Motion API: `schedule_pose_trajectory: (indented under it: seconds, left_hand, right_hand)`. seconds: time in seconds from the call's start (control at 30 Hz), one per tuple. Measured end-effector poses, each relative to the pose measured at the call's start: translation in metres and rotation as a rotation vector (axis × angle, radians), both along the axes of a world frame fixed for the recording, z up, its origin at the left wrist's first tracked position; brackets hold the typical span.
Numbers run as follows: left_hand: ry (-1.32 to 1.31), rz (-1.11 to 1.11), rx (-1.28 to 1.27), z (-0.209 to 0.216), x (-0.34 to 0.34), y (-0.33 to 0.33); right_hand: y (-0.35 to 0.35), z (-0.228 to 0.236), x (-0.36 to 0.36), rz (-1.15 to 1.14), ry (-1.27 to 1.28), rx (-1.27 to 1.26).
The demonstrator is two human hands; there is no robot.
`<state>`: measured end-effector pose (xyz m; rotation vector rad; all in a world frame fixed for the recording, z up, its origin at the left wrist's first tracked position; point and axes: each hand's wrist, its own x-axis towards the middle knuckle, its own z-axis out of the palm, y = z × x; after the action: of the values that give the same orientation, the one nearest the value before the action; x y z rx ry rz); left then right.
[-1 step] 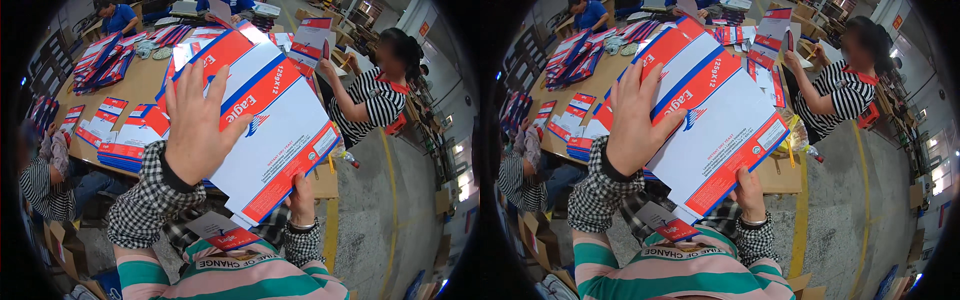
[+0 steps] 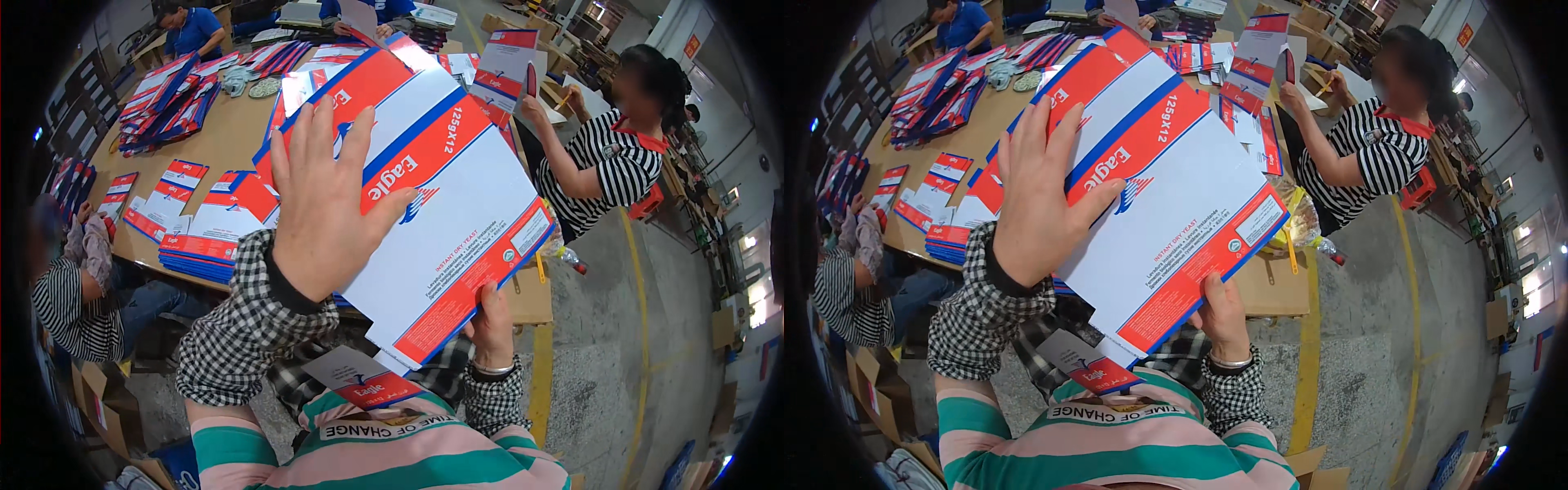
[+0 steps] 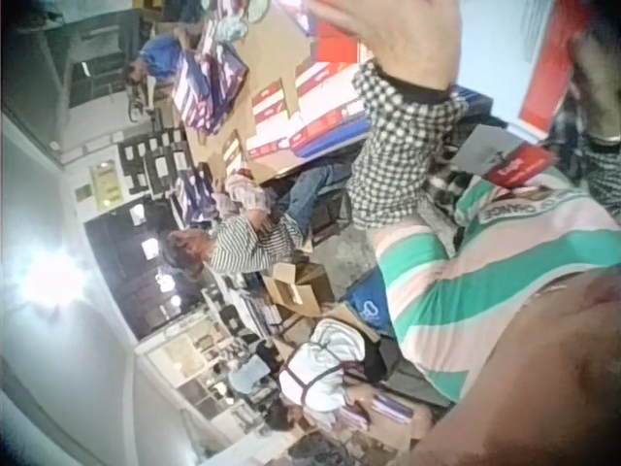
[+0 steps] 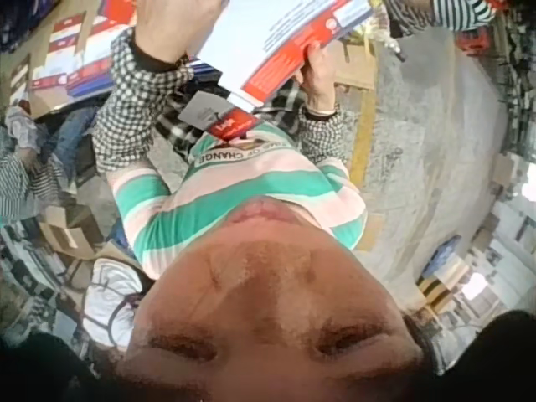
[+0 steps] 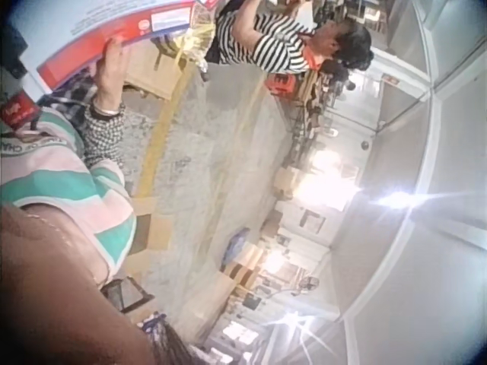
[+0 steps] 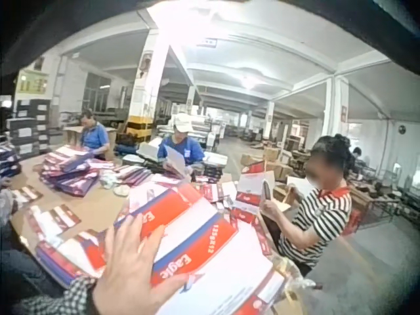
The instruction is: The person assembles flat paper boxes by folding the flaps and applying glue with a yellow brush. They repeatedly pick up a flat sheet, fold the sides, apply adhesive to the tabs, and press the flaps together to form a box. The finished boxes are stacked on the table.
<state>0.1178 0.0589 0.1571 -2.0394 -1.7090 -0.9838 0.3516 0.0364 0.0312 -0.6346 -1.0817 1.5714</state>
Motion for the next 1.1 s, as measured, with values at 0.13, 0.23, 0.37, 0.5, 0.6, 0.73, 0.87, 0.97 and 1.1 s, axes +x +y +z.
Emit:
schedule_pose_trajectory:
  seconds: [0.13, 0.23, 0.37, 0.5, 0.6, 0.73, 0.87, 0.97, 1.1]
  left_hand:
    - [0.024, 0.012, 0.005, -0.008, 0.007, 0.009]
    - [0.028, 0.0, -0.021, -0.012, 0.008, 0.013]
    - [0.023, -0.009, -0.07, -0.017, 0.011, 0.018]
    - [0.057, 0.041, -0.142, -0.02, 0.015, 0.02]
    - [0.042, 0.068, -0.132, -0.021, 0.024, 0.026]
    - [0.001, 0.103, -0.094, -0.027, 0.038, 0.035]
    - [0.055, 0.2, -0.156, -0.046, 0.018, 0.052]
    - [-0.037, 0.283, -0.207, -0.066, -0.017, 0.06]
    - [-0.264, 0.326, 0.174, -0.102, -0.065, 0.045]
  right_hand:
    - [-0.001, 0.004, 0.0, 0.012, 0.001, 0.003]
    - [-0.001, 0.007, 0.001, -0.003, -0.015, -0.002]
    - [-0.001, 0.004, 0.002, 0.001, 0.004, -0.033]
    - [-0.003, 0.003, 0.0, 0.001, 0.039, -0.077]
    - [-0.005, 0.004, 0.003, 0.024, -0.015, -0.089]
    - [-0.004, 0.003, 0.005, 0.066, -0.055, -0.076]
    - [-0.007, 0.009, 0.006, 0.094, -0.06, -0.003]
    - [-0.005, 0.015, 0.011, 0.079, -0.099, 0.035]
    - [0.014, 0.004, 0.026, -0.065, -0.189, 0.015]
